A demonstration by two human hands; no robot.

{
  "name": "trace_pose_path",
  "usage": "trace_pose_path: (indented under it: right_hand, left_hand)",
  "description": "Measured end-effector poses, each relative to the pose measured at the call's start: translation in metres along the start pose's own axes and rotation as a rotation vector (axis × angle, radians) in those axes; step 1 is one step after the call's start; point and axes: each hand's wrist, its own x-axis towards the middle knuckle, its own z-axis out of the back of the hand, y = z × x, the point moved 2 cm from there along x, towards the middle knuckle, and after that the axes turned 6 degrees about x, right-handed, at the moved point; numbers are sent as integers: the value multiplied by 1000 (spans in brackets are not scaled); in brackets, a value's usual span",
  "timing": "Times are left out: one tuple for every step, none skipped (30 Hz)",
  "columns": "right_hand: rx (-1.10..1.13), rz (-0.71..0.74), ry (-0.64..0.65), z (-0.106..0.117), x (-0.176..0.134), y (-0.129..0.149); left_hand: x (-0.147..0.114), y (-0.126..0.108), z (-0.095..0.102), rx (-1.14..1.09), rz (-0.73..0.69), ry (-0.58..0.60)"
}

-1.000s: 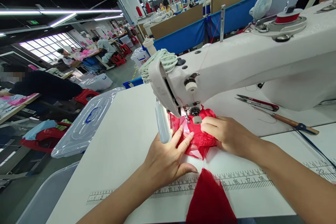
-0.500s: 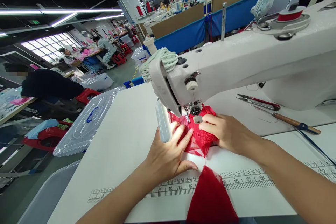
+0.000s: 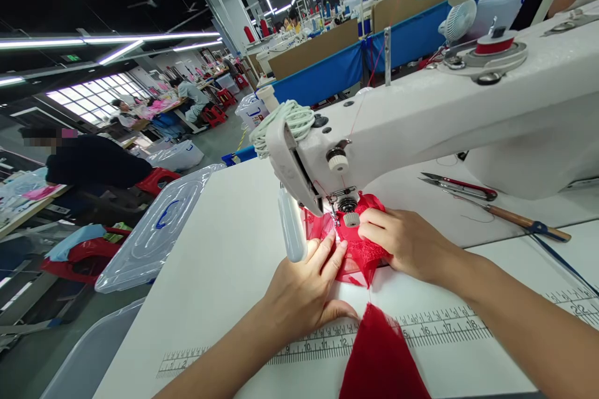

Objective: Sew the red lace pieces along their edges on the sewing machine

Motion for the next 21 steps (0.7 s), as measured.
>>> trace_pose_path:
  right_hand:
    - [2, -1, 3, 0, 0, 0]
    - [4, -7, 10, 1, 1, 1]
    - [5, -16, 18, 1, 1, 1]
    - [5, -23, 26, 1, 1, 1]
    - [2, -29, 33, 1, 1, 1]
    - [-4, -32, 39, 1, 1, 1]
    - [-13, -34, 41, 1, 1, 1]
    - [-25, -34, 40, 2, 1, 1]
    - [-38, -34, 34, 2, 1, 1]
    - [-51, -31, 31, 3, 2, 1]
    - [-60, -24, 31, 3, 2, 1]
    - [-65, -17, 30, 4, 3, 2]
    - [-67, -13, 28, 4, 3, 2]
    - [-67, -15, 32, 4, 3, 2]
    - [-67, -22, 36, 4, 3, 3]
    - [-68, -33, 40, 4, 4, 3]
    - [-73, -46, 45, 4, 4, 3]
    - [-78, -57, 55, 4, 4, 4]
    - [-85, -64, 68, 4, 5, 4]
    - [-91, -68, 77, 4, 5, 4]
    - [-96, -67, 80, 5, 7, 5]
  left_hand:
    - [0, 0, 0, -1, 5, 2]
    - [0, -1, 0, 2, 7, 4]
    - [0, -1, 0, 8, 7, 3]
    - [0, -1, 0, 16, 4, 2]
    - [0, -2, 0, 23, 1, 1]
    - [0, -2, 1, 28, -2, 0]
    - [0, -2, 1, 31, -5, 1]
    - [0, -2, 2, 33, -9, 3]
    - [0, -1, 2, 34, -12, 8]
    - [0, -1, 2, 35, -14, 15]
    - [0, -1, 2, 36, -15, 19]
    - [-1, 0, 1, 37, -15, 25]
    - [-1, 1, 1, 39, -13, 29]
    - [-1, 2, 1, 40, -9, 31]
    - [-1, 3, 0, 40, -5, 33]
    - [-1, 3, 0, 39, -3, 37]
    - [-2, 4, -1, 38, -1, 42]
    - [-2, 5, -1, 38, 2, 45]
    - [-3, 6, -2, 40, 4, 47]
    - [-3, 7, -2, 43, 6, 47]
    - [-3, 9, -3, 47, 8, 46]
